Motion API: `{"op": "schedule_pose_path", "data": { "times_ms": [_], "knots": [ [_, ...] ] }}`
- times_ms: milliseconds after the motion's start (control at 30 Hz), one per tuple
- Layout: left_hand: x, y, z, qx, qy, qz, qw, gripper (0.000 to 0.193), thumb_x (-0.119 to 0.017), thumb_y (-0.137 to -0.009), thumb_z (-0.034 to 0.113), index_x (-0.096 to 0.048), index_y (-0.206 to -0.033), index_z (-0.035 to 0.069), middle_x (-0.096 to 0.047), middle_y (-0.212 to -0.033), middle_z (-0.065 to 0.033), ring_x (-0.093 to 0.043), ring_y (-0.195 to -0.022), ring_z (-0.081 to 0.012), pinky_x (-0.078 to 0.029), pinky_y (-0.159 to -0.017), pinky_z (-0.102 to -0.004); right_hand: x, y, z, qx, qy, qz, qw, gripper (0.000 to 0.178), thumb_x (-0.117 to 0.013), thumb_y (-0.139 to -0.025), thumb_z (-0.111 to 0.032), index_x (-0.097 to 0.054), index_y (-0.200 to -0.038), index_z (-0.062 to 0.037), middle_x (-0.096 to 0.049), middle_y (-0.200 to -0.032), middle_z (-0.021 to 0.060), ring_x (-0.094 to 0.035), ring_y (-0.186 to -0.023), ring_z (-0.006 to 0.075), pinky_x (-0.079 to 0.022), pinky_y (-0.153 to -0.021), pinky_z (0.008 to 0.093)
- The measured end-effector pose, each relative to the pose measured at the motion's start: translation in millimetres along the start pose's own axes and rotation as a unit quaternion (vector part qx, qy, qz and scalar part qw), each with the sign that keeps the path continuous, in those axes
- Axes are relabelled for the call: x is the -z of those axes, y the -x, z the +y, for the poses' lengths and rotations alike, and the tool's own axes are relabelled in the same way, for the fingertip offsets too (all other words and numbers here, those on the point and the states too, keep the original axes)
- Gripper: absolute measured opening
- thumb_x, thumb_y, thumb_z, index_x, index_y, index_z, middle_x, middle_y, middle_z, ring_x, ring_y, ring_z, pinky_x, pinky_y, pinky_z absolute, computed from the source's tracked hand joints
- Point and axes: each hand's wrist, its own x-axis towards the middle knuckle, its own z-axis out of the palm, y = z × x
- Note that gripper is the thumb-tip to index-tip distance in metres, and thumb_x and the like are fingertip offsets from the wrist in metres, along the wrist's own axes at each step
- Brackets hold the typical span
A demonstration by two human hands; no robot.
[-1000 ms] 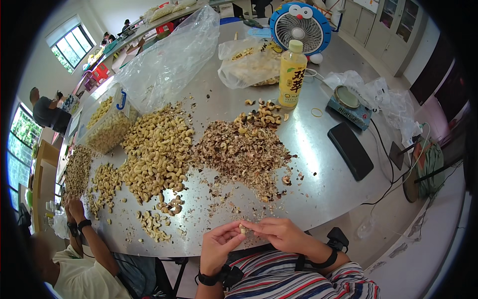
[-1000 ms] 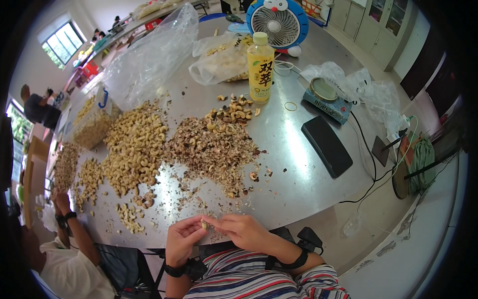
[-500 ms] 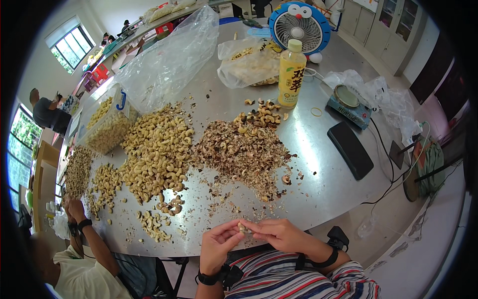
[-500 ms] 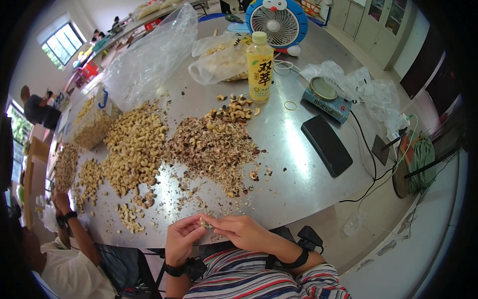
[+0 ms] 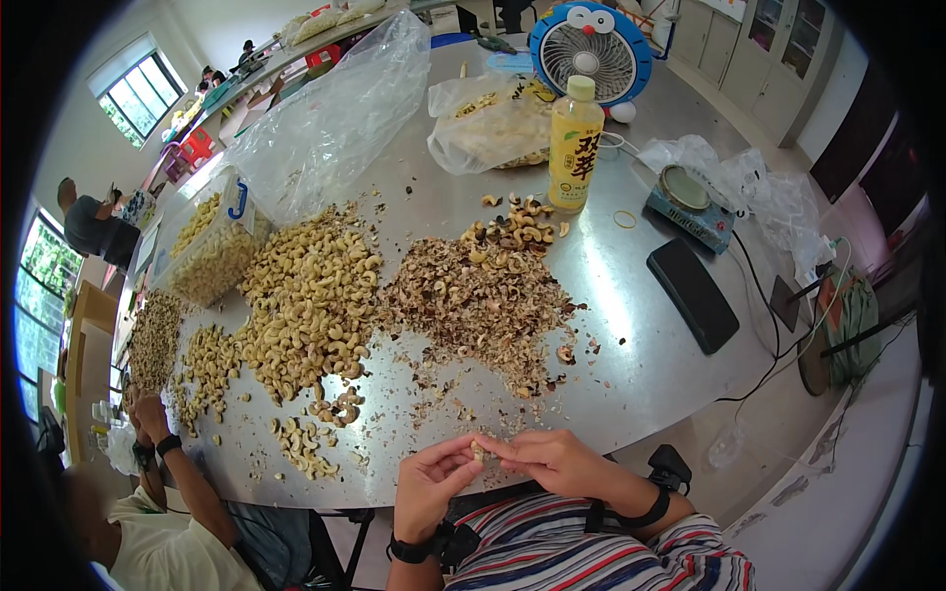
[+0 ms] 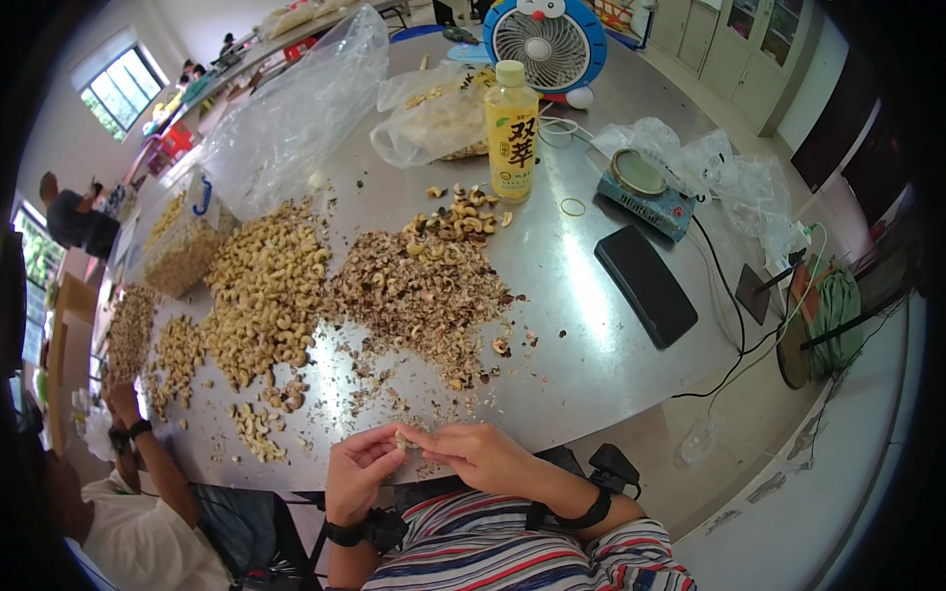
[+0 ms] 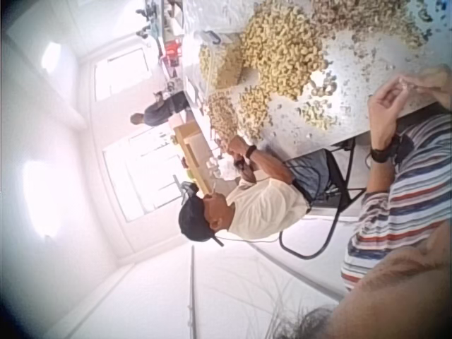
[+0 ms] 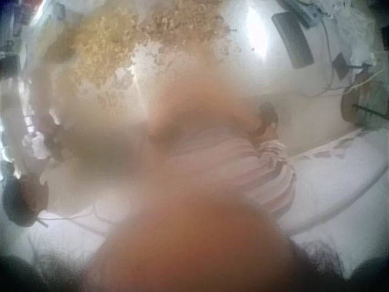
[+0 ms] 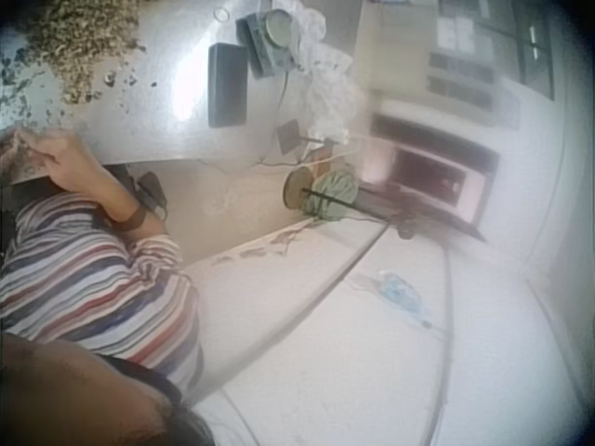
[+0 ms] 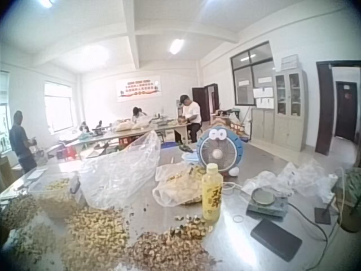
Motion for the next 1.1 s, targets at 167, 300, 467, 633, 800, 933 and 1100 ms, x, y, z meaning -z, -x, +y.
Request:
{"op": "schedule_pose_path", "data": {
  "times_ms": [167,300,467,633,800,933,1100],
  "knots": [
    [-1.6,1.9,2.1,-0.006,-0.01,-0.001,1.0,0.036,-0.063,-0.075,-0.008,-0.055,-0.11,-0.007,-0.06,-0.09,-0.0081,-0.058,-0.082,-0.0112,-0.049,-0.069,-0.0189,0.1,0.5,1.6,0.009,-0.013,0.002,1.0,0.048,-0.056,-0.082,-0.007,-0.046,-0.128,-0.0175,-0.045,-0.066,0.0133,-0.046,-0.057,0.027,-0.041,-0.056,0.0321],
    [0.7,1.0,1.0,-0.007,-0.013,-0.006,1.0,0.037,-0.063,-0.073,-0.009,-0.055,-0.109,-0.009,-0.06,-0.093,-0.01,-0.058,-0.083,-0.0127,-0.048,-0.075,-0.0221,1.1,0.5,-0.4,-0.015,-0.009,-0.009,1.0,0.045,-0.056,-0.082,-0.007,-0.049,-0.125,-0.0162,-0.048,-0.068,0.0134,-0.049,-0.059,0.0274,-0.042,-0.058,0.0321],
    [2.6,0.7,-0.5,-0.022,-0.022,-0.017,0.999,0.036,-0.064,-0.073,-0.009,-0.057,-0.108,-0.007,-0.058,-0.096,-0.0096,-0.056,-0.085,-0.0124,-0.046,-0.077,-0.0217,0.8,3.0,5.9,-0.014,-0.041,0.002,0.999,0.041,-0.055,-0.081,-0.004,-0.053,-0.121,-0.015,-0.056,-0.076,0.0135,-0.054,-0.065,0.0276,-0.044,-0.061,0.0323],
    [2.8,0.9,-0.1,-0.026,-0.025,-0.017,0.999,0.036,-0.064,-0.073,-0.01,-0.057,-0.109,-0.007,-0.057,-0.097,-0.0091,-0.056,-0.085,-0.0125,-0.046,-0.078,-0.0218,3.2,0.5,-0.1,-0.026,-0.015,-0.005,1.0,0.05,-0.054,-0.078,0.005,-0.052,-0.123,-0.0168,-0.057,-0.073,0.0113,-0.056,-0.064,0.0206,-0.046,-0.064,0.0256],
    [3.7,1.4,-0.7,-0.021,-0.025,-0.009,0.999,0.036,-0.063,-0.074,-0.01,-0.056,-0.109,-0.006,-0.056,-0.097,-0.0087,-0.055,-0.085,-0.0123,-0.046,-0.077,-0.0215,-1.8,-0.7,-1.5,-0.019,-0.049,0.012,0.999,0.043,-0.056,-0.083,-0.007,-0.05,-0.125,-0.0161,-0.056,-0.075,0.014,-0.054,-0.064,0.026,-0.045,-0.062,0.0302],
    [5.0,1.3,-1.7,-0.022,-0.028,-0.004,0.999,0.036,-0.063,-0.074,-0.009,-0.056,-0.109,-0.006,-0.056,-0.097,-0.0083,-0.055,-0.085,-0.0119,-0.046,-0.077,-0.0209,-2.3,-0.6,-1.4,-0.043,-0.041,-0.009,0.998,0.044,-0.056,-0.084,-0.008,-0.048,-0.126,-0.0165,-0.055,-0.073,0.0141,-0.053,-0.062,0.0247,-0.045,-0.062,0.0291],
    [3.6,1.4,-0.4,-0.02,-0.025,-0.002,0.999,0.037,-0.063,-0.074,-0.01,-0.056,-0.11,-0.006,-0.056,-0.097,-0.0082,-0.055,-0.085,-0.0115,-0.046,-0.076,-0.0204,-3.0,-0.6,-2.0,-0.032,-0.031,-0.007,0.999,0.045,-0.055,-0.083,-0.005,-0.048,-0.126,-0.0167,-0.055,-0.073,0.0138,-0.054,-0.062,0.0248,-0.045,-0.062,0.0291]
  ]
}}
